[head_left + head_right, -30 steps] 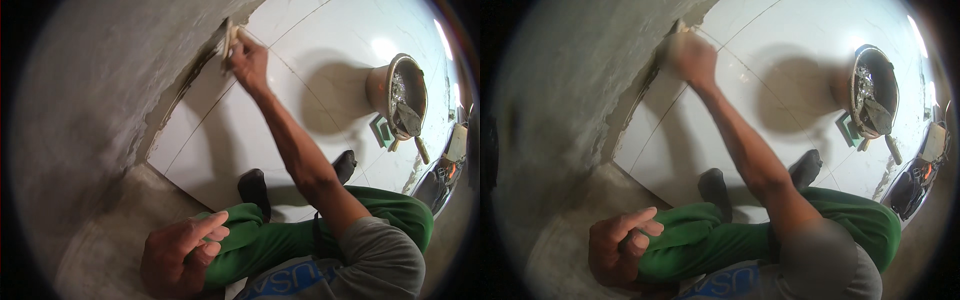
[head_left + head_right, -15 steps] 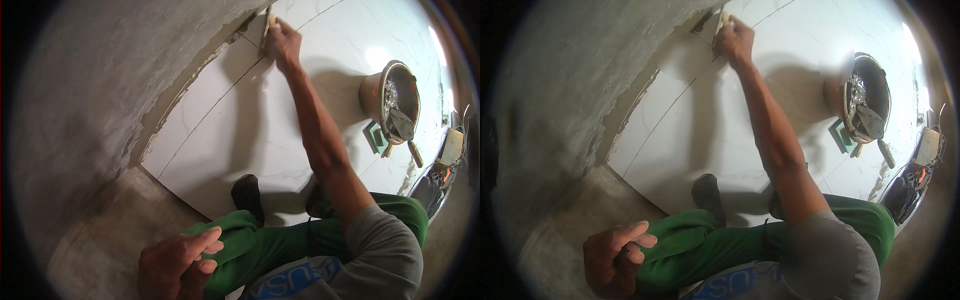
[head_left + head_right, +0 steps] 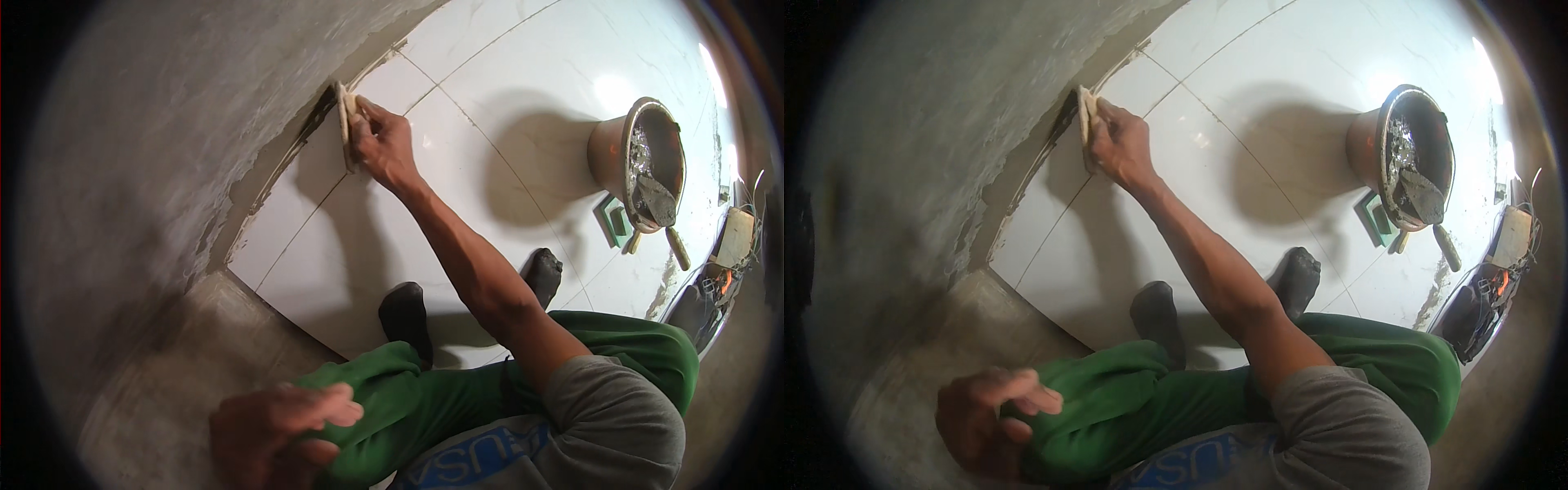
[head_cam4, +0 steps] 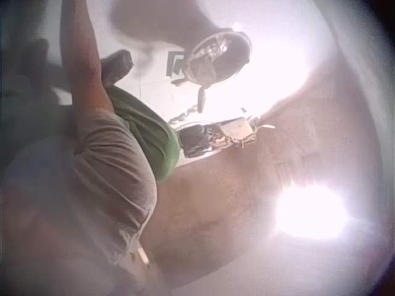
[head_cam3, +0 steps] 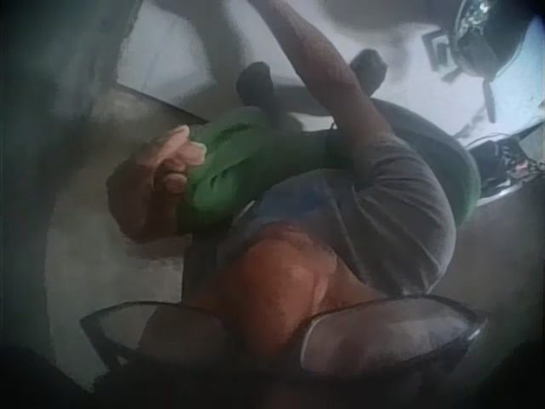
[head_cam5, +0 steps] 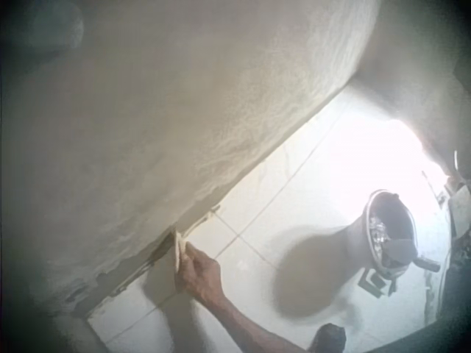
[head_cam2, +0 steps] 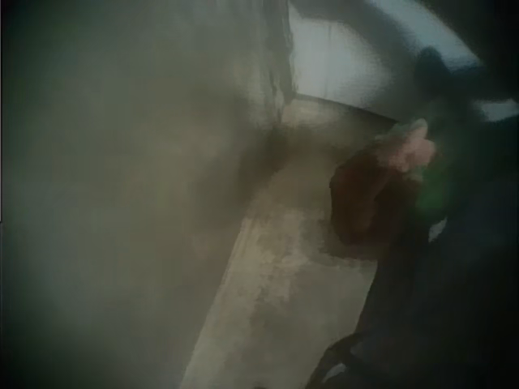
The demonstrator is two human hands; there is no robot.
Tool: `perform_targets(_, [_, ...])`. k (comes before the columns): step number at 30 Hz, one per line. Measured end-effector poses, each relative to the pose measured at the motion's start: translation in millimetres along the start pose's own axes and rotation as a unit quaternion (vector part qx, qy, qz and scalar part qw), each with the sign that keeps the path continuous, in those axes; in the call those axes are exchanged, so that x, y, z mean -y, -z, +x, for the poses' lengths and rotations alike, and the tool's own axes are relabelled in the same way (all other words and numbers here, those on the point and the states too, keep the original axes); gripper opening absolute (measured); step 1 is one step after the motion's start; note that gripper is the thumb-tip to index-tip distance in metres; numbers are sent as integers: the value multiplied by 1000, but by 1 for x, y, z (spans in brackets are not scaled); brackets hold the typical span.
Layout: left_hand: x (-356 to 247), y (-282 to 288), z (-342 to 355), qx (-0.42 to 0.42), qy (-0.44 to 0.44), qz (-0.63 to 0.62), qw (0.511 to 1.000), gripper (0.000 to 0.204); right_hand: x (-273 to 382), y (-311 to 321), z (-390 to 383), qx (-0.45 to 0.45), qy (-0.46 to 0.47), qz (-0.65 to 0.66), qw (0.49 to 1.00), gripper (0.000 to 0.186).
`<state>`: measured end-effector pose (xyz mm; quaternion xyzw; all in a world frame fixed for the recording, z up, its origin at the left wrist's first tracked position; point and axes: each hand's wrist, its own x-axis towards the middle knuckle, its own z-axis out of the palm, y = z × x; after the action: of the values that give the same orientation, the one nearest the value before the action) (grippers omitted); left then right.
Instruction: The person applies grout to the joints between floor tiles and a wall using a trowel and a wooden float, repeatedly dipping the trowel into a bucket of mixture.
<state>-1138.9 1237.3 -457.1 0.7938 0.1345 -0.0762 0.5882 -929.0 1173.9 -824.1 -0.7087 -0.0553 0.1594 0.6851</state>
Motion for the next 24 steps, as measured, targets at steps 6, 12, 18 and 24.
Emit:
perform_targets(6, [120,10,-7,-201,295,-84,930,36,8,96,97,-11,57,57,997,41])
perform_targets(12, [386,-77,-69,-522,264,179,791,30,24,54,92,22,71,174,982,44])
perform_targets(18, [402,-119,-55,-574,189,417,679,21,12,-21,12,13,11,113,993,37])
perform_targets(24, [399,-115,-58,-569,211,389,694,23,10,-107,-80,-32,1,46,998,50])
